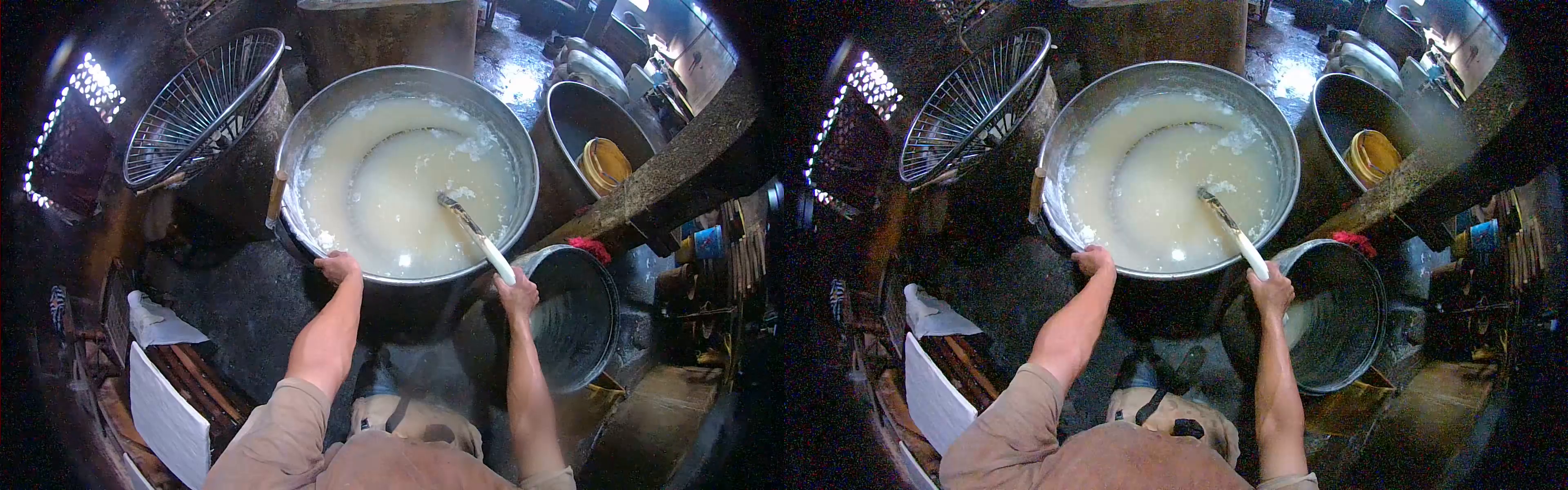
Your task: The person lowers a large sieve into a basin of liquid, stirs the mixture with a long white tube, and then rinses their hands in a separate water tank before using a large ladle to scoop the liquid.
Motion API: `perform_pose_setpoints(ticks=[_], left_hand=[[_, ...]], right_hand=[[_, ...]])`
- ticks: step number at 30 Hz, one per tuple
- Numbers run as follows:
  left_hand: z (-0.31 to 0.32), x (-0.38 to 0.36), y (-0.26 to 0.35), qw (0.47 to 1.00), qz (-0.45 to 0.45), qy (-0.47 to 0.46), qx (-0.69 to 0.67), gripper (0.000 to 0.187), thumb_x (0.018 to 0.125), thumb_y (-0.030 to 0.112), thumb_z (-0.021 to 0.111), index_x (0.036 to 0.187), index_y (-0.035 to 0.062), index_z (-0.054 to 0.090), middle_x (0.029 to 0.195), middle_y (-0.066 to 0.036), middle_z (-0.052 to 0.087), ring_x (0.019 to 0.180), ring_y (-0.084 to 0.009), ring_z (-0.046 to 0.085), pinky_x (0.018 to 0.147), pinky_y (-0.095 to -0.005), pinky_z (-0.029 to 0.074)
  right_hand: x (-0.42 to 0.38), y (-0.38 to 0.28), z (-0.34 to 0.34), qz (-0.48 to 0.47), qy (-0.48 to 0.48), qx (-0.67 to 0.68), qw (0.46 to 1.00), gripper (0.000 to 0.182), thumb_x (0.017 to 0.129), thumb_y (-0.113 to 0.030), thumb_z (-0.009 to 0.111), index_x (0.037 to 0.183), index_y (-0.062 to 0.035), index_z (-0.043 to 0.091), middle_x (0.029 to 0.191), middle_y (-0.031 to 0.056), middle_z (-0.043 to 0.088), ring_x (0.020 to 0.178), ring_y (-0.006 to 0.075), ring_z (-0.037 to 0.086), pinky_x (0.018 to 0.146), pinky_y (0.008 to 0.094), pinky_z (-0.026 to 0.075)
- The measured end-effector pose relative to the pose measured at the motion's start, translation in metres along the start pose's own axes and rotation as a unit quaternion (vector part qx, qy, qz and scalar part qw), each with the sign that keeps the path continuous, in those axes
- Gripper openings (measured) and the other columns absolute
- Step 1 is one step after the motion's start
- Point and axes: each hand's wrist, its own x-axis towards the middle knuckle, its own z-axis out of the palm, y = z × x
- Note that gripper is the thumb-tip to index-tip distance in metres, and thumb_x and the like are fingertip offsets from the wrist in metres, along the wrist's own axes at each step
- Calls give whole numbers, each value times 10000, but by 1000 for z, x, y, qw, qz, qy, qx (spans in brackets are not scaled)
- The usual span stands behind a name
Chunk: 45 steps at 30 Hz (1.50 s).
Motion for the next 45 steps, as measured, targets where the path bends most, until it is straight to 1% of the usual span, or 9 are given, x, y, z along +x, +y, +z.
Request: perform_pose_setpoints(ticks=[5,7,11,13,23,26,28,37,45], left_hand=[[0,0,-1,1000,6,7,7,371,814,198,407,1053,-80,357,864,-303,559,819,-441,562,728,-517,445],[2,1,-1,1000,-2,7,1,313,825,207,405,1016,-40,383,866,-273,563,828,-430,561,716,-518,438],[7,5,-6,1000,4,13,-5,324,829,211,400,1032,-40,380,878,-270,563,838,-427,560,725,-516,435],[5,4,-5,1000,15,14,-13,330,806,189,420,1002,-72,373,829,-296,566,785,-442,567,722,-517,440],[7,5,-6,1000,9,18,-8,320,805,197,429,986,-63,389,808,-293,567,769,-446,565,705,-519,440],[8,5,-6,999,14,38,-3,315,805,198,429,979,-63,396,797,-293,569,765,-444,566,702,-519,439],[8,5,-6,1000,2,6,1,325,831,213,415,1024,-43,359,858,-289,558,812,-439,561,715,-519,441],[7,5,-6,1000,-4,-4,1,326,830,208,407,1041,-35,360,881,-290,553,835,-437,556,732,-515,440],[3,3,-4,1000,-12,-17,4,318,833,211,401,1041,-28,372,879,-279,559,825,-429,564,717,-512,448]], right_hand=[[0,0,0,3,-4,-2,1000,364,635,-413,660,915,-186,607,751,154,625,717,357,600,645,468,473],[0,-1,-1,8,-6,2,1000,366,634,-417,659,912,-184,608,753,156,625,717,359,600,644,468,474],[0,-1,-1,8,-8,-7,1000,368,633,-417,659,910,-181,608,755,157,625,717,358,600,641,467,475],[0,-1,-1,10,-8,3,1000,369,630,-415,663,909,-180,609,757,158,624,717,356,601,638,465,476],[-2,-3,-4,3,3,9,1000,343,635,-402,663,895,-185,607,745,157,622,706,358,600,630,468,474],[-2,-4,-5,1,-8,3,1000,346,636,-403,662,899,-187,603,741,159,621,703,360,599,625,470,470],[-2,-3,-4,1,-1,4,1000,349,638,-403,661,903,-185,598,733,160,620,697,361,599,617,471,469],[-2,-3,-5,-2,-7,8,1000,344,641,-402,659,900,-184,598,736,156,623,692,357,601,616,466,471],[-1,-1,-2,9,-5,9,1000,353,633,-401,663,907,-186,605,750,149,627,704,350,603,628,455,476]])
